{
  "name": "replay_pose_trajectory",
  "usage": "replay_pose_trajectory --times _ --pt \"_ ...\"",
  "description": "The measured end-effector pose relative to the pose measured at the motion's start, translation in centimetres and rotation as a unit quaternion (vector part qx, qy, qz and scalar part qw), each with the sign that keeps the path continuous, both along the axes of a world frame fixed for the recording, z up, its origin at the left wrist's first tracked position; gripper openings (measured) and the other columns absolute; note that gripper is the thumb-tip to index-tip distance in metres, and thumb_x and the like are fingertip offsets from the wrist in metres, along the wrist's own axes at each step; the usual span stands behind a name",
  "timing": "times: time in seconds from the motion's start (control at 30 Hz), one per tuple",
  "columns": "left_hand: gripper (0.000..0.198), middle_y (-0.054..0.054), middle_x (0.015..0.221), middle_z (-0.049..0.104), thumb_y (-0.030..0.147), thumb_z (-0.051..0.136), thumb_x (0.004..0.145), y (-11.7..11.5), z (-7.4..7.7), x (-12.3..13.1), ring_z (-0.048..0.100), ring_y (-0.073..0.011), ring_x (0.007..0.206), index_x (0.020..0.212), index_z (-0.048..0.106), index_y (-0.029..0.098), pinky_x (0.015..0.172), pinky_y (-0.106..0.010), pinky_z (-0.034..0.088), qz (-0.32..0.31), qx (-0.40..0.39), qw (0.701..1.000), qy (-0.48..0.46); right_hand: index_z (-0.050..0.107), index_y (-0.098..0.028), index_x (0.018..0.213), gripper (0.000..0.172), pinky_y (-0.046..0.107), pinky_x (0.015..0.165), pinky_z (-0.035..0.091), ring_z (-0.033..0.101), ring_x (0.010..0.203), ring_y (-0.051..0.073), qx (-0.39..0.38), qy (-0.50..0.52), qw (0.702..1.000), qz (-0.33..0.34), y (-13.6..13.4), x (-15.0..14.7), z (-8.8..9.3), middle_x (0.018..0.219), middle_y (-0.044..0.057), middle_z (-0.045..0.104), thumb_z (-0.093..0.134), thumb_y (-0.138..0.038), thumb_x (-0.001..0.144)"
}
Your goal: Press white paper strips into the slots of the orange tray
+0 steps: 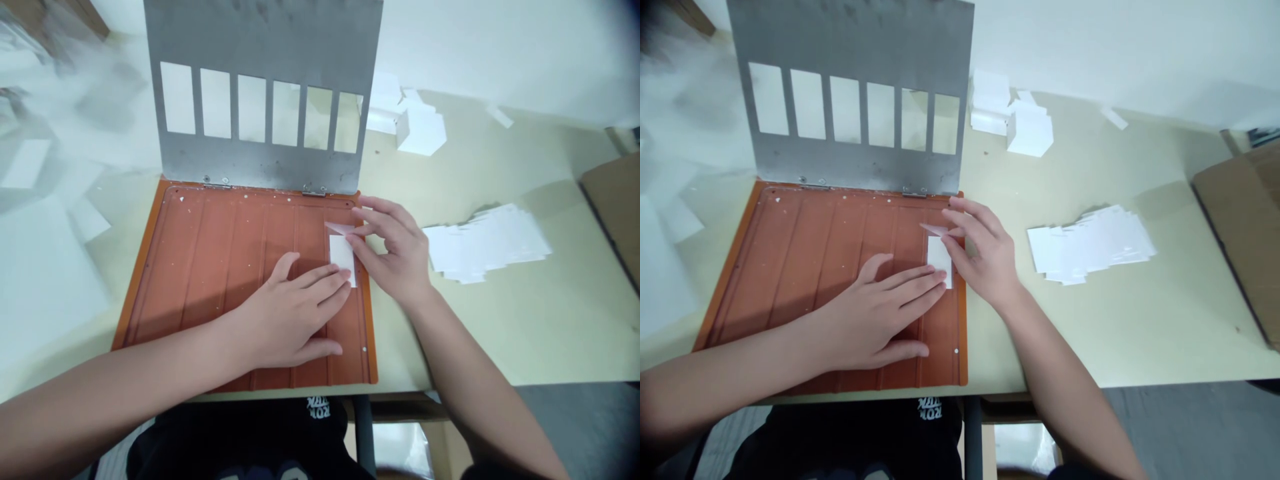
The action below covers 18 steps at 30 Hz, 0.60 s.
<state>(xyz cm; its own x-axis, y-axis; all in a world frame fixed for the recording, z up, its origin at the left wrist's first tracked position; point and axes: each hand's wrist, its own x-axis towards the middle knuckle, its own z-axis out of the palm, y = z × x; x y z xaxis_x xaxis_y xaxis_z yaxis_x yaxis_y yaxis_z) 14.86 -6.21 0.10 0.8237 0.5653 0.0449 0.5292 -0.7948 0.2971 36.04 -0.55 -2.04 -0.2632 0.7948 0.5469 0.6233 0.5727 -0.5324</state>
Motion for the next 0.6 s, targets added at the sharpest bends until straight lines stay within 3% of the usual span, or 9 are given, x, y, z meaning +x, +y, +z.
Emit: replay_pose_trajectory --times 0.1,0.23,0.4,0.5,0.6 --pt "0.062 -0.017 0.151 0.048 0.054 0.045 0.098 0.0 0.0 0.0 0.044 -0.0289 0.140 0.143 0.048 0.011 0.114 -0.053 0.025 0.000 -0.003 1.000 -0.002 0.070 -0.026 0.101 0.018 0.045 0.094 0.058 0.069 0.106 0.024 -0.007 0.007 1.000 0.004 -0.1 0.0 0.1 0.112 0.007 0.072 0.061 -0.019 0.088" --pt "0.061 -0.017 0.152 0.046 0.054 0.042 0.100 0.1 0.0 0.0 0.043 -0.0279 0.141 0.143 0.047 0.011 0.115 -0.053 0.022 -0.001 -0.014 1.000 0.001 0.068 -0.025 0.084 0.012 0.047 0.105 0.051 0.072 0.089 0.019 -0.025 0.006 0.999 0.040 -0.3 0.3 0.4 0.094 0.002 0.075 0.061 -0.016 0.086" --pt "0.062 -0.016 0.153 0.045 0.053 0.043 0.100 0.1 0.0 0.0 0.043 -0.0281 0.141 0.143 0.047 0.009 0.115 -0.053 0.024 -0.004 -0.013 1.000 0.004 0.067 -0.026 0.092 0.016 0.044 0.100 0.055 0.071 0.075 0.015 -0.044 -0.016 0.994 0.094 -0.5 1.0 0.9 0.084 -0.003 0.075 0.061 -0.013 0.086" --pt "0.061 -0.016 0.153 0.046 0.052 0.045 0.099 0.0 0.0 0.1 0.043 -0.0278 0.140 0.143 0.047 0.010 0.114 -0.052 0.028 -0.002 -0.008 1.000 0.005 0.068 -0.027 0.104 0.023 0.043 0.099 0.056 0.072 0.079 0.015 -0.040 -0.029 0.991 0.123 -0.6 1.4 1.0 0.091 -0.001 0.076 0.061 -0.012 0.087" --pt "0.060 -0.015 0.152 0.047 0.052 0.045 0.099 0.0 0.1 0.1 0.044 -0.0272 0.140 0.142 0.048 0.010 0.112 -0.049 0.031 0.002 -0.002 1.000 0.007 0.071 -0.026 0.102 0.023 0.044 0.102 0.054 0.073 0.084 0.016 -0.053 -0.045 0.986 0.152 -0.4 1.8 1.1 0.092 0.001 0.076 0.058 -0.012 0.089"
